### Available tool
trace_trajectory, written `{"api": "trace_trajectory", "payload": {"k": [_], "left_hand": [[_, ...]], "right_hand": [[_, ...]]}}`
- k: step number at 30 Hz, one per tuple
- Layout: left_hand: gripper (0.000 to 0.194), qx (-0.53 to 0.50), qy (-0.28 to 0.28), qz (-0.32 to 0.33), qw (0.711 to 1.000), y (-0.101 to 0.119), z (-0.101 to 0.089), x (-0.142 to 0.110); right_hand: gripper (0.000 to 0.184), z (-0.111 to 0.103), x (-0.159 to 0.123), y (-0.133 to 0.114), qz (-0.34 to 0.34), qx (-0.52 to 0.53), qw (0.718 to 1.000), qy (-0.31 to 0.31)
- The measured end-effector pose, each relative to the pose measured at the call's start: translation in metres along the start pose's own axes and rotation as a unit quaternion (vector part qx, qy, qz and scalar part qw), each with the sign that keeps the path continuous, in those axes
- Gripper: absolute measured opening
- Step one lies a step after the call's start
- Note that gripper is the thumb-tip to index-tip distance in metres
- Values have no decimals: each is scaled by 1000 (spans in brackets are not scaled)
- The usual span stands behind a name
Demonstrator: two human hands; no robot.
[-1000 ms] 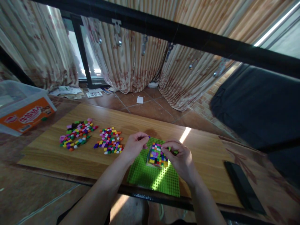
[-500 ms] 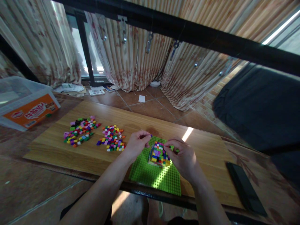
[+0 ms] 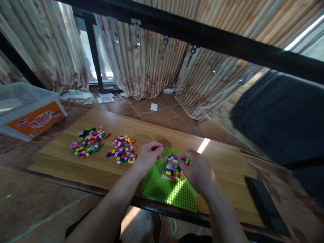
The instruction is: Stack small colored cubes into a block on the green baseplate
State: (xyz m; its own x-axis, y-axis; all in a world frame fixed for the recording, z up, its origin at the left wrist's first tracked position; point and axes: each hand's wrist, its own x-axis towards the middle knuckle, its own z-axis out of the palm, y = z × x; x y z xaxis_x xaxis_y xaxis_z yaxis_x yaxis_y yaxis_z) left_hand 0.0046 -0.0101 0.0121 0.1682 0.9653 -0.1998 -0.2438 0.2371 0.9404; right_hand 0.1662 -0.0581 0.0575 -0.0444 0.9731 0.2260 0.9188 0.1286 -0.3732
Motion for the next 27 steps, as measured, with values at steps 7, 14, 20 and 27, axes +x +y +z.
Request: {"api": "trace_trajectory", "payload": {"k": [7,14,20,27], "left_hand": [[17,1,8,5,1000,1,-1,0],[15,7,4,22,1000,-2,-4,0],[13,8,6,15,1000,-1,-3,0],[12,21,1,19,1000,1,-3,0]], "right_hand": [[16,1,-2,-3,-20,-62,998,10],[14,-1,1,8,2,61,998,21],[8,2,0,24,61,202,977,-20],[17,3,1,36,119,296,948,-5]]}}
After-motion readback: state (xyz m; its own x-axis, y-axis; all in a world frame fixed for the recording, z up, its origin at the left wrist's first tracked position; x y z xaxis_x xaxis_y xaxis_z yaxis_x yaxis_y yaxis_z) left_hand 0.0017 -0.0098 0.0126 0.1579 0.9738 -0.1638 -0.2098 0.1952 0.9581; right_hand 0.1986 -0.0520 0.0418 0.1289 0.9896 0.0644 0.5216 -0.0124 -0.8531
